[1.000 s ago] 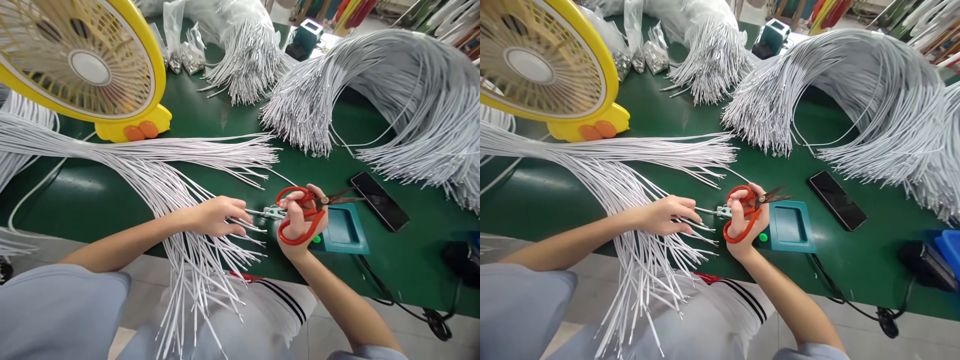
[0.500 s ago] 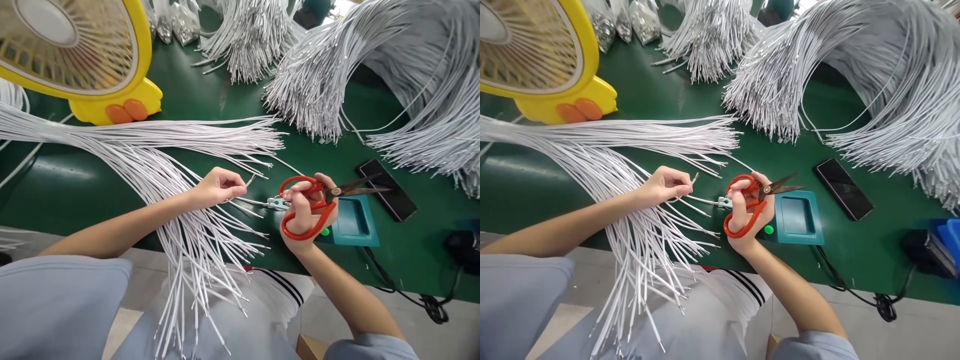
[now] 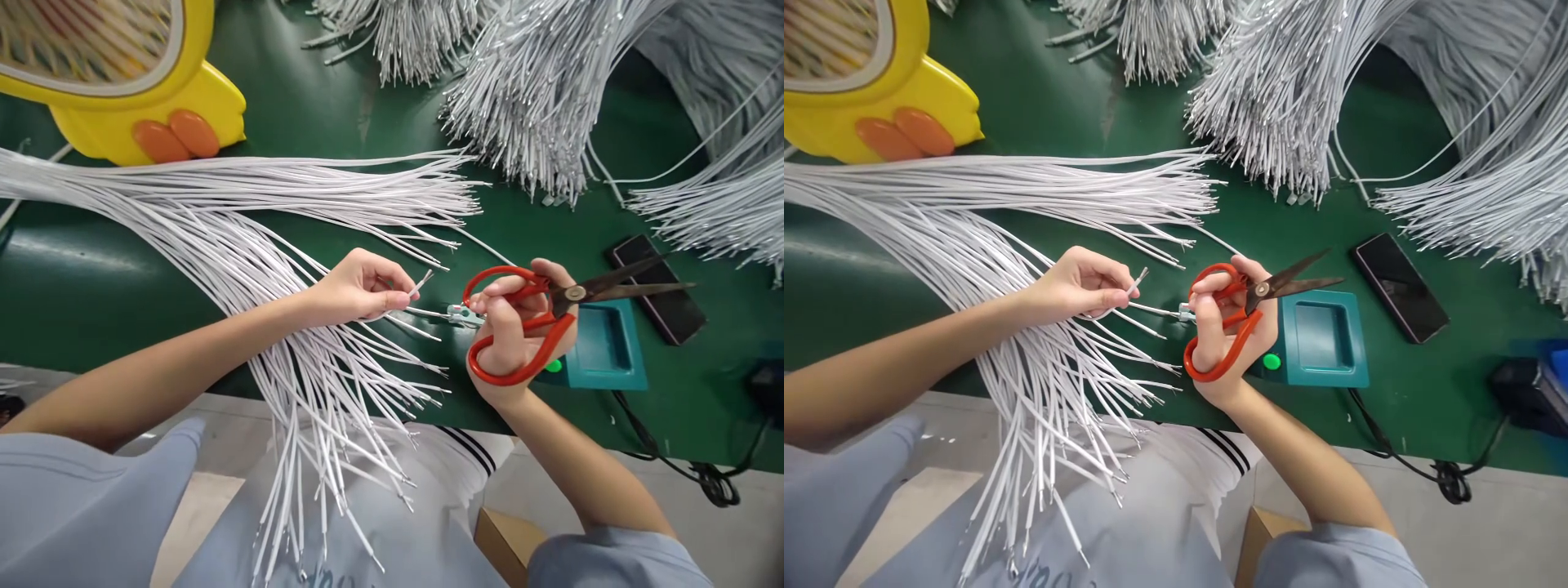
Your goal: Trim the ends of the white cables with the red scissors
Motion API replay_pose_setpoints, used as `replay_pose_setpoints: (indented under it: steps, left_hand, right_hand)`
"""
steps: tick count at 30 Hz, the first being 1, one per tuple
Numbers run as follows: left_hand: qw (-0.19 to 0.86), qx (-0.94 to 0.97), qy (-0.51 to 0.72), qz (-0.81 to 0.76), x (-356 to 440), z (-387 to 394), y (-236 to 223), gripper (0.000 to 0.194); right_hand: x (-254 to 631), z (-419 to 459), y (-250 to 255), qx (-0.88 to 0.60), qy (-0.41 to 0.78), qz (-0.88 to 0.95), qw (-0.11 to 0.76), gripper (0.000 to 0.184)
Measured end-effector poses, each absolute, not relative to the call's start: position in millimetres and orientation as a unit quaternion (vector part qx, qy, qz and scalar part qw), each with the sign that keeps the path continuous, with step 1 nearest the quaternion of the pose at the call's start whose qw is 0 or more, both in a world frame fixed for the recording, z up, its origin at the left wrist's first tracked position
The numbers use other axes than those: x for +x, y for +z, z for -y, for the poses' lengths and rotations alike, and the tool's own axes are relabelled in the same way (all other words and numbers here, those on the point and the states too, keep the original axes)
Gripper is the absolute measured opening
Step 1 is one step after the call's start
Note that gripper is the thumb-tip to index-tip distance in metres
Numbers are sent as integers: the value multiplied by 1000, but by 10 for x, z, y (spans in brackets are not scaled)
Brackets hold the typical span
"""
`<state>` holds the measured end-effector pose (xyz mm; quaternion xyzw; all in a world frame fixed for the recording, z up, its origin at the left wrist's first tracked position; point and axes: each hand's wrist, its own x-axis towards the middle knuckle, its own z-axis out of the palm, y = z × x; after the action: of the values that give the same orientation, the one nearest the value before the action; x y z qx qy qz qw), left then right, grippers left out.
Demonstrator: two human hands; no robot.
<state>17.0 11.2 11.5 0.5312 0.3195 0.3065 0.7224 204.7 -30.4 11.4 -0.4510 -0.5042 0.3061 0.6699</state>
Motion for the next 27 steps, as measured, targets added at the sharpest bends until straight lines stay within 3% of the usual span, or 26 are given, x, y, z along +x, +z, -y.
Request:
replay_pose_setpoints:
  steps: [7,27]
  left_hand:
    - [683,599,327,-260,162,-123,80,7]
    - [682,629,269,-259,154,-102,103,7]
  right_hand:
    - [2070,289,84,-455,291,522,660,38]
    - [2039,315,120,-465,330,506,648,33]
